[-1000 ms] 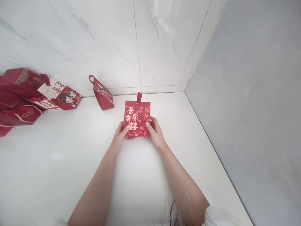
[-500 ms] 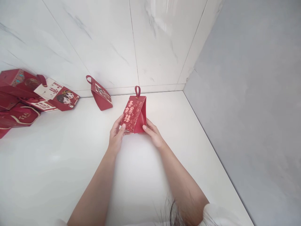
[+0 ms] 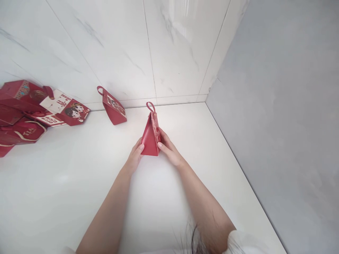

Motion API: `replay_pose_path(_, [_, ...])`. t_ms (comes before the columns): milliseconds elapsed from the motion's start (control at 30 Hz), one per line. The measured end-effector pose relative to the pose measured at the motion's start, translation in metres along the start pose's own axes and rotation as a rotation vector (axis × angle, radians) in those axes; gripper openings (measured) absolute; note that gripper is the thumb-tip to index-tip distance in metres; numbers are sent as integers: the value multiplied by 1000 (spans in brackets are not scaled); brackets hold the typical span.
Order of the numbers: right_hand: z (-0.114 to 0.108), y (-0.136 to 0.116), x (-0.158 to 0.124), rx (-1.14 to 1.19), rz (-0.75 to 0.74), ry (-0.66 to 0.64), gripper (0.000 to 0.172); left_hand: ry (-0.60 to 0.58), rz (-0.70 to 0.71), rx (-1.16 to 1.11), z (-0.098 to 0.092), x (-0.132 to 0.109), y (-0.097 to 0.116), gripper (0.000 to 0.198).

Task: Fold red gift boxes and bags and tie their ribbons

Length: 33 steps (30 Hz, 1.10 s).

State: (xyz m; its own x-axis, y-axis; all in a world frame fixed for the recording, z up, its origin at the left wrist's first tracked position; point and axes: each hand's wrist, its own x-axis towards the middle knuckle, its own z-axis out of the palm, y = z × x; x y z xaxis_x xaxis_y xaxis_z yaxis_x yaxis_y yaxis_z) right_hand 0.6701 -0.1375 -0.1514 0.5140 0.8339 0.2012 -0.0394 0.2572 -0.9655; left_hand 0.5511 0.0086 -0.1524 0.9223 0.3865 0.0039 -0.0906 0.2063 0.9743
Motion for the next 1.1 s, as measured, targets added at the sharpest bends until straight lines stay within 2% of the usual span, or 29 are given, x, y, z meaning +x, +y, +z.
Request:
replay_pose_path(100, [-2, -2, 1, -1, -12, -52, 74, -2, 0, -13, 2, 0, 1, 57])
replay_pose_path(267, [-2, -5, -1, -36, 18, -144, 95, 11, -10, -54, 4, -1, 1, 52])
replay_pose_path(600, [2, -2, 1, 12, 31, -69, 87, -50, 7, -54, 7, -3, 8, 69])
replay_pose_path(1100, [3, -1, 2, 3, 27, -41, 87, -18, -60, -26, 7, -2, 11, 66])
